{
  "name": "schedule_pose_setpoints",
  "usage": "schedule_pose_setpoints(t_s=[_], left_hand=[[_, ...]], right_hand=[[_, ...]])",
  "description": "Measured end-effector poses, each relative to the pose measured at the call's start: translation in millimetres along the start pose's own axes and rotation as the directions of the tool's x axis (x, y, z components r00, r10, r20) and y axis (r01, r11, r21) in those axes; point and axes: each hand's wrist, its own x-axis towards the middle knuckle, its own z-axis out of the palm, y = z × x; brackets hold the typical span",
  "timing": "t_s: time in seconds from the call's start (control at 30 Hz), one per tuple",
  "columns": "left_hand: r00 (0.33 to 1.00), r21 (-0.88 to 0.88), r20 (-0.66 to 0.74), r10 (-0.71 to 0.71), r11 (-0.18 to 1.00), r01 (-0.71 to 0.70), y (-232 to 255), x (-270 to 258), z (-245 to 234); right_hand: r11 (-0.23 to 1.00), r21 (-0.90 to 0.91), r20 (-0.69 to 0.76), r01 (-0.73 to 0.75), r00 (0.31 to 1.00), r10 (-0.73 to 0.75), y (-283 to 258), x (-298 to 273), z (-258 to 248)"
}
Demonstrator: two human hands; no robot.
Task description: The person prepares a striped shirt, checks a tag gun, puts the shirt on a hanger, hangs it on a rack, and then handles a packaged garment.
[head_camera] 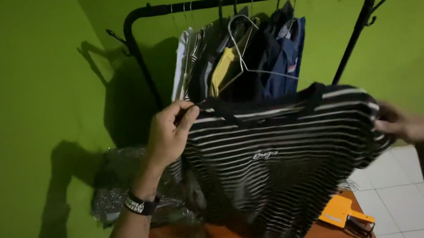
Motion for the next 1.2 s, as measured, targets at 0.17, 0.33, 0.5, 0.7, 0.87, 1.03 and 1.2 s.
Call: schedule_pose_setpoints(t_s=[0.17,0.33,0.5,0.7,0.87,1.03,1.2], left_hand=[[0.991,0.079,0.065,-0.118,0.991,0.112,16,-5,13],[0.973,0.12,0.176,-0.152,0.984,0.132,34,-3,21],[0.973,0.172,0.132,-0.19,0.971,0.166,46,-3,15],[0.89,0.157,0.401,-0.218,0.973,0.168,61,-2,4],[0.843,0.06,0.473,-0.257,0.964,0.26,53,-7,-2],[0.869,-0.025,0.436,-0.236,0.962,0.273,45,-11,-19],[0.913,-0.092,0.309,-0.265,0.948,0.306,23,-14,-28]], right_hand=[[0.961,-0.212,-0.041,0.177,0.981,-0.19,-71,1,63],[0.896,-0.435,-0.049,0.087,0.992,-0.12,-129,6,107],[0.746,-0.631,0.131,0.212,0.977,-0.167,-157,9,131],[0.704,-0.638,0.132,0.313,0.945,-0.3,-184,5,150],[0.826,-0.421,0.405,0.374,0.893,-0.198,-166,28,125],[0.857,-0.507,0.477,0.091,0.858,0.191,-128,71,77],[0.995,0.073,0.118,0.074,0.99,-0.083,-125,75,104]])
